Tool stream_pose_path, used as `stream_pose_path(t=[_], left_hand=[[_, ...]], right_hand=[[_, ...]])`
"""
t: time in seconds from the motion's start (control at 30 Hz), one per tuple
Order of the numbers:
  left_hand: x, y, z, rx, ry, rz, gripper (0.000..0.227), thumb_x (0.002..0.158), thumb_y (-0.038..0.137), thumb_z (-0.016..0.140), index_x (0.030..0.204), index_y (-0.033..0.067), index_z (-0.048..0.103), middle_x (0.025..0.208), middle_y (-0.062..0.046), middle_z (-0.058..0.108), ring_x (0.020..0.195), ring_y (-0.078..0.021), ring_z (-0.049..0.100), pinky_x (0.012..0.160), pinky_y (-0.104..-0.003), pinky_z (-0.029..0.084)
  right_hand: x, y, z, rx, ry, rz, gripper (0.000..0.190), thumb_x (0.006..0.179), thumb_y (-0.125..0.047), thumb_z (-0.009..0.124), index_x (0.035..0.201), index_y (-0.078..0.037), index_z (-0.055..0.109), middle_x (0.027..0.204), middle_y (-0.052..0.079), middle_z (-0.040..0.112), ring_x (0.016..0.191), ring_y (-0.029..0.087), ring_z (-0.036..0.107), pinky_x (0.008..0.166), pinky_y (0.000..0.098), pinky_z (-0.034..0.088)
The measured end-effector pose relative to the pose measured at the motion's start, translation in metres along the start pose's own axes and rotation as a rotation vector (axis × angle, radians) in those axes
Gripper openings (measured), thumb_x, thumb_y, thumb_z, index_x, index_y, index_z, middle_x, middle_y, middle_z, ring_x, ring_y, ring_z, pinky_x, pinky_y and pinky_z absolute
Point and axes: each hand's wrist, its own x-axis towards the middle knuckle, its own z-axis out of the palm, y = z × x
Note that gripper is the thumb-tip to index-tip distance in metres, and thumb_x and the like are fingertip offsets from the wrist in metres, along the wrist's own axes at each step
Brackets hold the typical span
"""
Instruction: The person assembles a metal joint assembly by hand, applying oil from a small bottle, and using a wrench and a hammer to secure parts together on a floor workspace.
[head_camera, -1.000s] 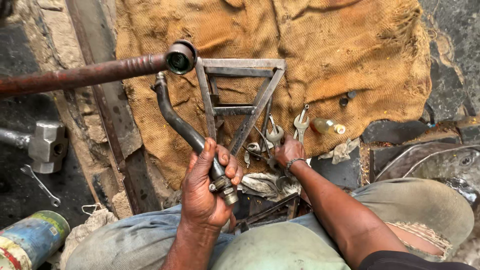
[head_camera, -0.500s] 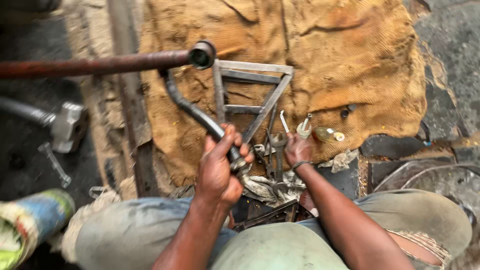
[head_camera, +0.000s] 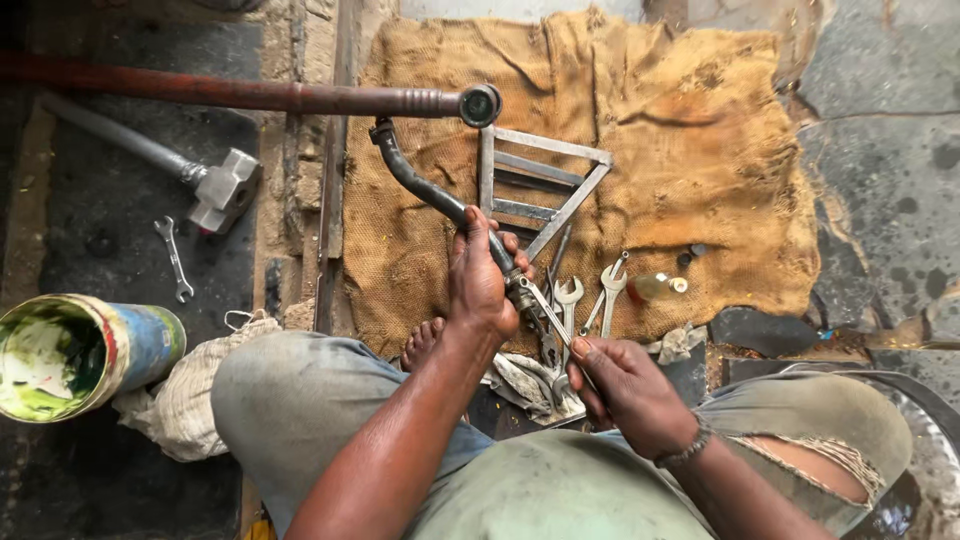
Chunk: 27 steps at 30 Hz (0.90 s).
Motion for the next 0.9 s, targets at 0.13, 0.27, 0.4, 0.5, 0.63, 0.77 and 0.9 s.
stream_pose_path(t=[0.13,0.27,0.4,0.5,0.63,0.77,0.9], left_hand=[[-0.007,0.002,-0.003,-0.019,0.008,-0.009,0.040,0.103,0.055,0.047,0.103,0.0149,0.044,0.075,-0.003,0.054,0.058,-0.0155,0.055,0.050,-0.031,0.050],[-0.009,0.001,-0.006,-0.089,-0.040,0.000,0.044,0.101,0.059,0.046,0.101,0.0155,0.046,0.073,-0.003,0.054,0.056,-0.0156,0.054,0.048,-0.031,0.049],[-0.013,0.003,-0.010,-0.104,-0.075,0.015,0.045,0.101,0.060,0.046,0.098,0.0150,0.044,0.073,-0.002,0.053,0.057,-0.0153,0.054,0.049,-0.031,0.049],[-0.019,0.005,-0.009,-0.097,-0.075,0.033,0.044,0.101,0.059,0.045,0.097,0.0158,0.043,0.072,-0.001,0.052,0.056,-0.0148,0.054,0.047,-0.031,0.048],[-0.028,0.009,-0.008,0.039,-0.108,0.104,0.042,0.104,0.058,0.041,0.100,0.0167,0.043,0.072,-0.001,0.051,0.056,-0.0127,0.053,0.048,-0.030,0.050],[-0.033,0.009,-0.004,0.062,-0.118,0.143,0.041,0.106,0.056,0.041,0.102,0.0159,0.042,0.073,0.000,0.051,0.057,-0.0110,0.053,0.049,-0.028,0.050],[-0.046,0.022,0.002,0.099,-0.211,0.187,0.045,0.104,0.059,0.038,0.101,0.0146,0.043,0.069,-0.002,0.054,0.053,-0.0132,0.056,0.047,-0.031,0.053]], right_hand=[[0.001,0.008,0.013,0.124,0.016,0.013,0.042,0.104,-0.035,0.052,0.076,-0.005,0.061,0.044,0.000,0.046,0.033,0.010,0.038,0.032,0.0255,0.032],[-0.002,0.009,0.028,0.014,0.063,-0.001,0.044,0.104,-0.038,0.052,0.075,-0.005,0.060,0.043,0.000,0.045,0.031,0.010,0.036,0.031,0.0253,0.030],[-0.007,0.005,0.036,-0.037,0.074,-0.015,0.044,0.104,-0.038,0.052,0.075,-0.006,0.061,0.044,0.000,0.047,0.032,0.009,0.038,0.032,0.0249,0.030],[-0.003,-0.006,0.025,-0.262,0.146,0.187,0.048,0.102,-0.041,0.053,0.070,-0.006,0.060,0.045,0.001,0.045,0.033,0.013,0.042,0.032,0.0286,0.035],[0.006,-0.020,-0.002,-0.483,0.084,0.069,0.047,0.101,-0.041,0.057,0.069,-0.008,0.065,0.051,-0.004,0.046,0.041,0.007,0.039,0.037,0.0261,0.032],[0.015,-0.027,-0.017,-0.616,0.032,0.049,0.049,0.100,-0.043,0.057,0.070,-0.006,0.069,0.053,-0.003,0.052,0.045,0.007,0.046,0.041,0.0263,0.038],[0.002,-0.029,-0.013,-0.639,0.016,0.057,0.050,0.101,-0.042,0.056,0.073,-0.004,0.075,0.051,-0.004,0.051,0.043,0.008,0.044,0.040,0.0273,0.036]])
